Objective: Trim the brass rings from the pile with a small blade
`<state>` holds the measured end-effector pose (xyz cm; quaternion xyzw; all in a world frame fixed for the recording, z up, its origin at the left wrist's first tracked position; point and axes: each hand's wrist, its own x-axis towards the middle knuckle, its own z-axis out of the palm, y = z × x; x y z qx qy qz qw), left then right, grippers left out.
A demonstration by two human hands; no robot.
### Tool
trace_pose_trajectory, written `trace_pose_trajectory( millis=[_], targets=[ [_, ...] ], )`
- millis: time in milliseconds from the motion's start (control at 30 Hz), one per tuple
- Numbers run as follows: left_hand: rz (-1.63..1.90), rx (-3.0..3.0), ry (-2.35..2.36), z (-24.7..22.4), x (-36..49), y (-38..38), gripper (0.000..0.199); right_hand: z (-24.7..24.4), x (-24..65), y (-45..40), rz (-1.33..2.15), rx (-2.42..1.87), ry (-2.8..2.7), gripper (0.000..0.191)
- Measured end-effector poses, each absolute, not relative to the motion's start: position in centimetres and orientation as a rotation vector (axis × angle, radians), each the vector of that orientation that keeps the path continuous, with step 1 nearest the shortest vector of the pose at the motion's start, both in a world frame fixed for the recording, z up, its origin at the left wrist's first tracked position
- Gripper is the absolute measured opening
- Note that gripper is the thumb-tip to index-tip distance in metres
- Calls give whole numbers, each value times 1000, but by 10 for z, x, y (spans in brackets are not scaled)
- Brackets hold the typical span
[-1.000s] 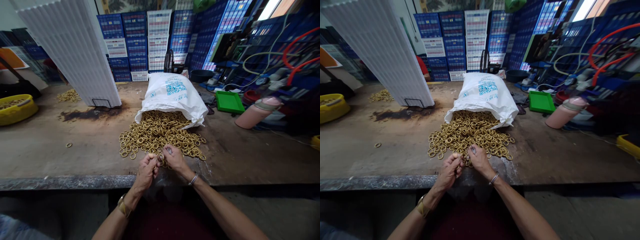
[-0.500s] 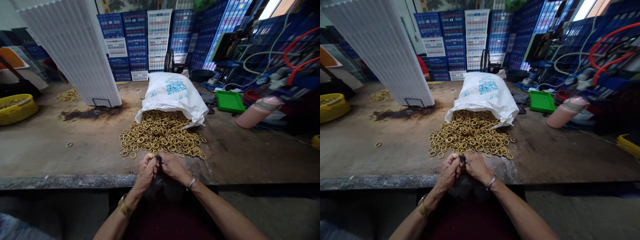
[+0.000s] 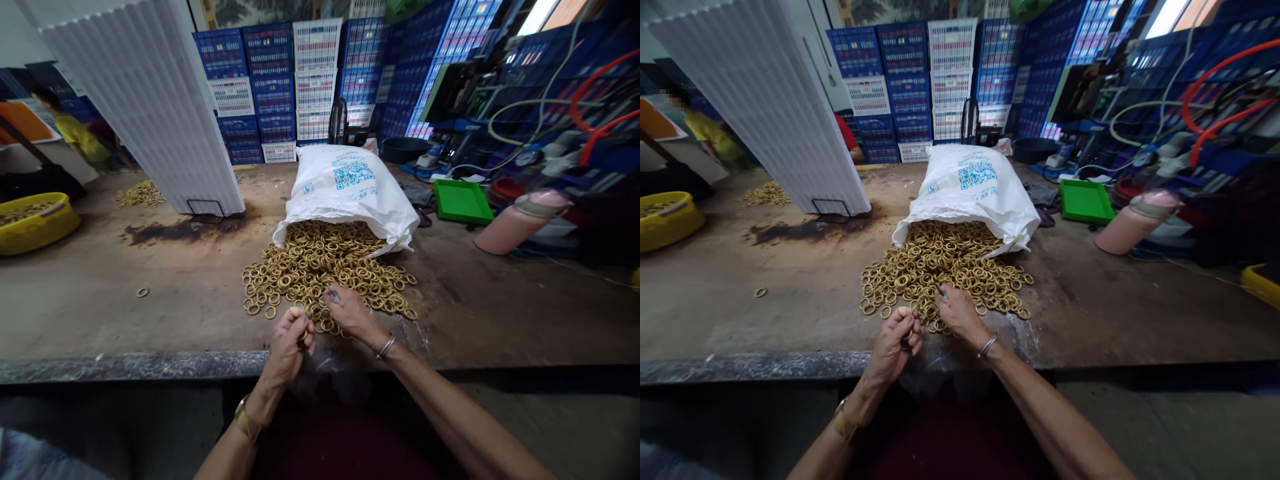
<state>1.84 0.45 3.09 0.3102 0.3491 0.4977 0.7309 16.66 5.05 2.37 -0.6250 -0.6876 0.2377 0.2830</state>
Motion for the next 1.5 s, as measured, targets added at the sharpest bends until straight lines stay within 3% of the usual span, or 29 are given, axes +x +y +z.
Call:
trace_pose_trajectory(
  millis=[167,300,700,867,1267,1500],
  targets=[
    [1115,551,728,25,15,16,29,17,144,37,1391,-1373,-1463,27],
    [1085,530,711,24,13,16,29,12,137,34,1679,-1228,-1285,29],
    [1053,484,783,14,7,15,24,3,138,36,1484,-1278,-1233,5],
    [1069,487,733,15,6,15,22,1,139,38,1397,-1297,-1141,11],
    [998,580,715,20,9,13,23,5,134,32,1578,-1265,-1158,31],
    [1028,581,814,15,10,15,26,10,135,34,1494,-1237,-1314,16]
  ],
)
